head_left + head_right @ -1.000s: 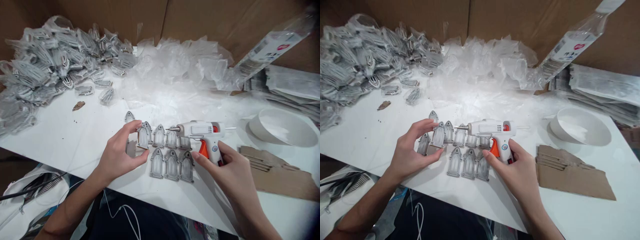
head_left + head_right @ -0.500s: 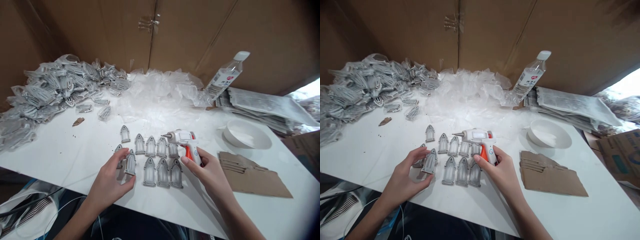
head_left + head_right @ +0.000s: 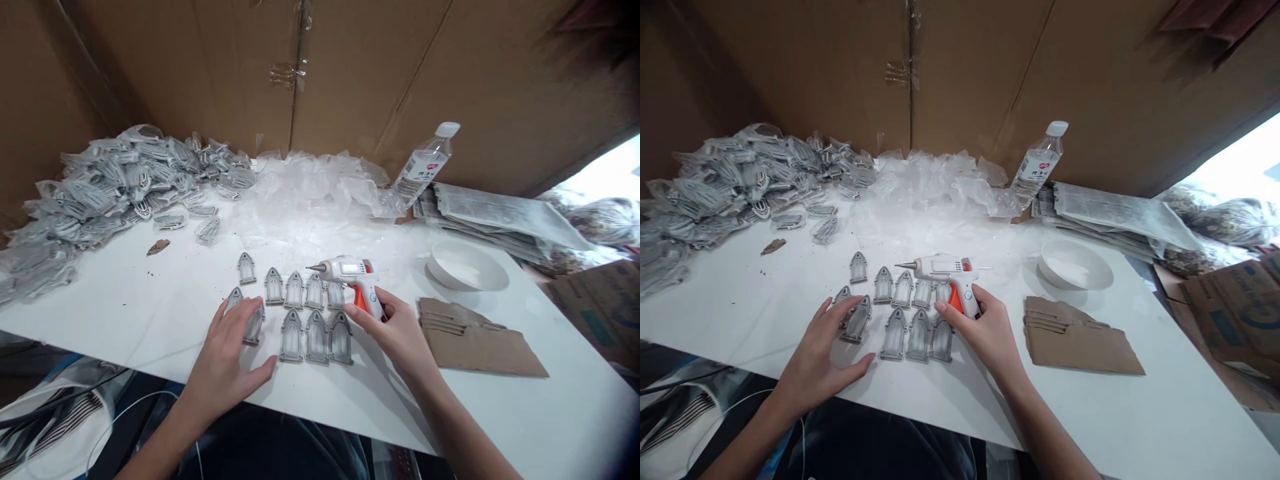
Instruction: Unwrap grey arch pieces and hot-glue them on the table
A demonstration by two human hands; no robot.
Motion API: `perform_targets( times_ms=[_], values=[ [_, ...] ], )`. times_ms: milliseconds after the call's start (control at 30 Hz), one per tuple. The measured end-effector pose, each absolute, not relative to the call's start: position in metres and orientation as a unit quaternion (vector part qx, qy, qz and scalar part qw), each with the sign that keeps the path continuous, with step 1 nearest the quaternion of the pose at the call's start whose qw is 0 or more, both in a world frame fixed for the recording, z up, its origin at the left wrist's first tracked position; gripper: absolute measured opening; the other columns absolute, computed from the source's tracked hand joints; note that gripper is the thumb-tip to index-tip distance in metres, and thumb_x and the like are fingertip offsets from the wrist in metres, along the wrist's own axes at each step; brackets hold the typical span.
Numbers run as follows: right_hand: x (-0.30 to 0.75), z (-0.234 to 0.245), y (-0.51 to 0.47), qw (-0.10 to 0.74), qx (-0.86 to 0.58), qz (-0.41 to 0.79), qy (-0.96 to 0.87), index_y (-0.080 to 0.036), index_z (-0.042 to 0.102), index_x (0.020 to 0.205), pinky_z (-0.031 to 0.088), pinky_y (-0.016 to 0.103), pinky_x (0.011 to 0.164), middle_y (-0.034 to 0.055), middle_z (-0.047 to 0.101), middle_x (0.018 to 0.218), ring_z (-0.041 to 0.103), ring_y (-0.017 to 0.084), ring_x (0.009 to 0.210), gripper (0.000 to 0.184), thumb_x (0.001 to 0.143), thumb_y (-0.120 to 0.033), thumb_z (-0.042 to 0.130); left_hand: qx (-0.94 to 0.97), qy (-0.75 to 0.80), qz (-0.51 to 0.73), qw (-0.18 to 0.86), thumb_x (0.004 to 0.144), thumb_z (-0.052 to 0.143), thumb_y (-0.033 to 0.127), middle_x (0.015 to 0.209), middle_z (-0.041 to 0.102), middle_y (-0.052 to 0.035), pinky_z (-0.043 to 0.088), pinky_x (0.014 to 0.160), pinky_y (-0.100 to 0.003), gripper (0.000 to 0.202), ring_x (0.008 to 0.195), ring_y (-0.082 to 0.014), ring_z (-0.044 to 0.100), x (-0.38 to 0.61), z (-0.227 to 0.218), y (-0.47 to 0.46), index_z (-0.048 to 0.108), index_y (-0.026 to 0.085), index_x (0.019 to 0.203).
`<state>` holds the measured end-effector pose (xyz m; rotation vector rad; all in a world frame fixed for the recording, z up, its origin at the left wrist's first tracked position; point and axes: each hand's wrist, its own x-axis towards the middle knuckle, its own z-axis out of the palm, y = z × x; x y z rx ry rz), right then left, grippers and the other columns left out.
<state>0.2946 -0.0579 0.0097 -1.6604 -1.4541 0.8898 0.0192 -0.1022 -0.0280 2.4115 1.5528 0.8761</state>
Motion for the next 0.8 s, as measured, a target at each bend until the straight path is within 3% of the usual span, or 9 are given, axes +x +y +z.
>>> perform_targets(
  times_ms=[200, 433, 700, 800],
  values=[
    [0.293, 0.011, -0.057, 0.39, -0.638, 0.354, -0.561, -0.019, 0.057, 0.072, 0.031, 0.026, 0.053, -0.0019, 0.047, 0.064, 0.039, 0.012, 0.06, 0.045, 0.071, -0.062, 0.071, 0.802, 0.52, 0.287, 0.066, 0.079, 0.074, 0.033, 0.135, 0.063, -0.0127, 0.017, 0.123, -0.063, 0.078, 0.128, -0.0326, 0.055, 0.056, -0.032, -0.106, 0.034, 0.019, 0.144],
    [0.293, 0.009, -0.059, 0.393, -0.644, 0.332, -0.566, -0.019, 0.059, 0.076, 0.032, 0.026, 0.051, -0.0023, 0.05, 0.063, 0.04, 0.012, 0.058, 0.047, 0.067, -0.062, 0.074, 0.785, 0.538, 0.287, 0.105, 0.079, 0.076, 0.028, 0.128, 0.066, -0.0098, 0.021, 0.121, -0.064, 0.081, 0.12, -0.0296, 0.062, 0.069, -0.041, -0.104, 0.03, 0.022, 0.146],
    [0.29, 0.009, -0.064, 0.4, -0.647, 0.228, -0.607, -0.022, 0.048, 0.073, 0.028, 0.024, 0.045, -0.0064, 0.042, 0.057, 0.033, 0.009, 0.052, 0.047, 0.066, -0.057, 0.078, 0.778, 0.529, 0.315, 0.124, 0.083, 0.073, 0.026, 0.128, 0.066, -0.0118, 0.024, 0.12, -0.067, 0.082, 0.118, -0.0299, 0.065, 0.063, -0.039, -0.107, 0.025, 0.025, 0.149],
    [0.29, 0.008, -0.065, 0.401, -0.644, 0.201, -0.62, -0.023, 0.046, 0.073, 0.029, 0.024, 0.045, -0.0071, 0.041, 0.057, 0.033, 0.009, 0.051, 0.046, 0.068, -0.057, 0.078, 0.749, 0.54, 0.367, 0.116, 0.084, 0.073, 0.027, 0.131, 0.065, -0.0125, 0.037, 0.116, -0.063, 0.087, 0.12, -0.03, 0.065, 0.057, -0.035, -0.105, 0.021, 0.027, 0.153]
  ],
)
